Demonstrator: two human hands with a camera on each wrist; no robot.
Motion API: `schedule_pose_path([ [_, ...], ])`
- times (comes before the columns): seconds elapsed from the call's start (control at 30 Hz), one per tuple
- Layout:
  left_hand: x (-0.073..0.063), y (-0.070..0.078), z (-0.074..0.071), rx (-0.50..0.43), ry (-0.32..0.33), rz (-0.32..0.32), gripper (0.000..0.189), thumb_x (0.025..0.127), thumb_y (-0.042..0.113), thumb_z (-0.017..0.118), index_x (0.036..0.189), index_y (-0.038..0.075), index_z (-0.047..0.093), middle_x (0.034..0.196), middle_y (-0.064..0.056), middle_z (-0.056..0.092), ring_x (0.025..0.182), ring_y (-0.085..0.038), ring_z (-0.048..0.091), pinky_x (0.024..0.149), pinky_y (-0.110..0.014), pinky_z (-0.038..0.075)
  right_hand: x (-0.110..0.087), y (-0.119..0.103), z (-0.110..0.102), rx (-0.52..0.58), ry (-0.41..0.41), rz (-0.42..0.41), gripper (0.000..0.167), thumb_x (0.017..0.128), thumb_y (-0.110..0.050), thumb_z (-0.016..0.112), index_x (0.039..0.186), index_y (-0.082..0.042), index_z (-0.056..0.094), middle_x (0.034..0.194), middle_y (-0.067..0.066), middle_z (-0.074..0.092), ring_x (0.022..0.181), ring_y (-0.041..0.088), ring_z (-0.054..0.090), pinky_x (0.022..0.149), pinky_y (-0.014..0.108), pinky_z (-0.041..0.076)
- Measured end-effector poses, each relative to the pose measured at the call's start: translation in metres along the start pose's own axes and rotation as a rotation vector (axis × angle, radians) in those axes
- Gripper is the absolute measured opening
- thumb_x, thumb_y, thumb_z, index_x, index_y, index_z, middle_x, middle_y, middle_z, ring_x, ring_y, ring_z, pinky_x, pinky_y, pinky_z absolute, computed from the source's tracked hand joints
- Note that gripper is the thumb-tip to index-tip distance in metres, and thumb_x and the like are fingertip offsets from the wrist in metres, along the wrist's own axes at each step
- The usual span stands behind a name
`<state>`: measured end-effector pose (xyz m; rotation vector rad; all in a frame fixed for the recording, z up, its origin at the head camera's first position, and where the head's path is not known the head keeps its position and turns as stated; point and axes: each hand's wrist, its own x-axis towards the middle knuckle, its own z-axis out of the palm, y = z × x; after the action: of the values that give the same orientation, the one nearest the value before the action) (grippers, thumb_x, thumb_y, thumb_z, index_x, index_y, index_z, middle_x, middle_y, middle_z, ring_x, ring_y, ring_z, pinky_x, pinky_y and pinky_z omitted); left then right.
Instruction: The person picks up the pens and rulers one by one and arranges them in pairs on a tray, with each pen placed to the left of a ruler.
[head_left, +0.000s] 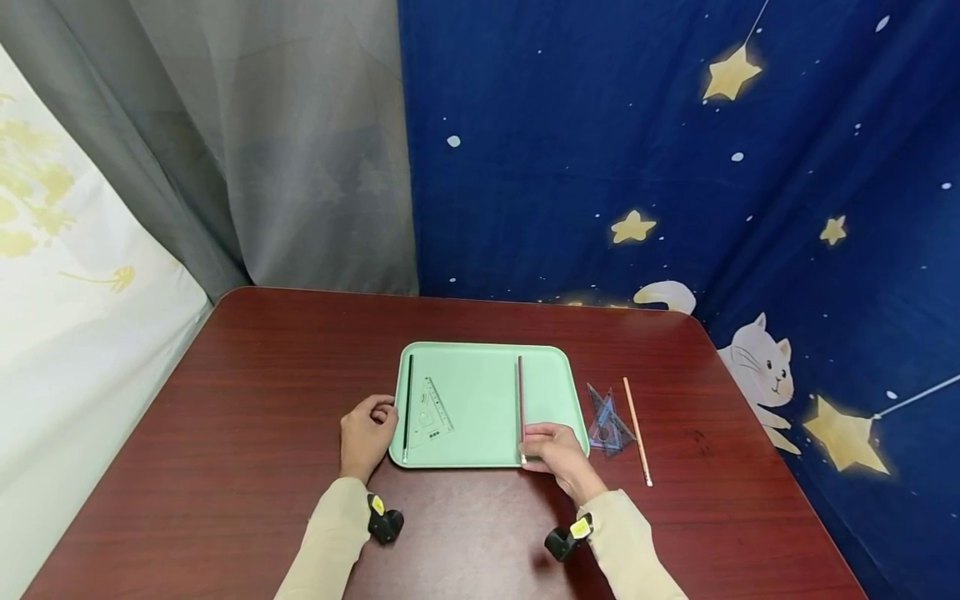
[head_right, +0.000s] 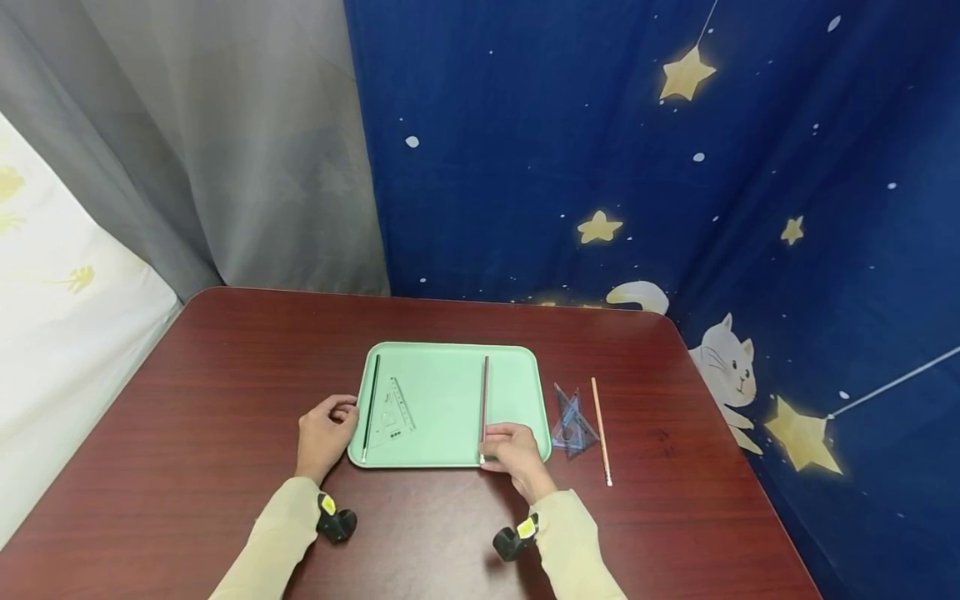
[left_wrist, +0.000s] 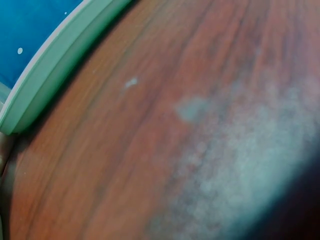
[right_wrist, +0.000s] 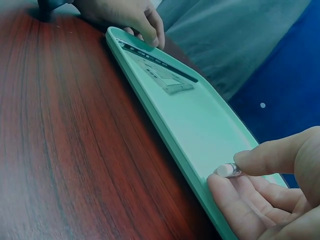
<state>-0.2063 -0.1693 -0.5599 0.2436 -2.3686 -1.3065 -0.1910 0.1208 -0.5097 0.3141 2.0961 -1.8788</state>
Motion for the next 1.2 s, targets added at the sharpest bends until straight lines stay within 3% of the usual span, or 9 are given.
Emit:
schedule_pose_path([
  [0.43,0.000,-0.001,0.001,0.006,0.002,-0.002,0.012,0.083,0.007,0.064,0.092,0.007,0.072,0.074,-0.003,0.066,0.064,-0.007,0.054,0.060,-0.019,0.045,-0.003,-0.009,0.017,-0.030,-0.039,-0.019,0.037,0.079,0.011,0.059,0.115,0.017,0.054,0.100,0.025,0.062,0.071,0.013,0.061,0.064,0.031,0.057],
  [1.2,0.000,-0.002,0.001,0.001,-0.006,-0.004,0.013,0.083,0.007,0.064,0.093,0.007,0.072,0.075,-0.003,0.066,0.064,-0.007,0.054,0.060,-0.019,0.045,0.004,-0.011,0.040,-0.023,-0.103,-0.036,0.038,0.079,0.006,0.062,0.115,0.015,0.054,0.094,0.015,0.061,0.070,0.012,0.062,0.067,0.031,0.057],
])
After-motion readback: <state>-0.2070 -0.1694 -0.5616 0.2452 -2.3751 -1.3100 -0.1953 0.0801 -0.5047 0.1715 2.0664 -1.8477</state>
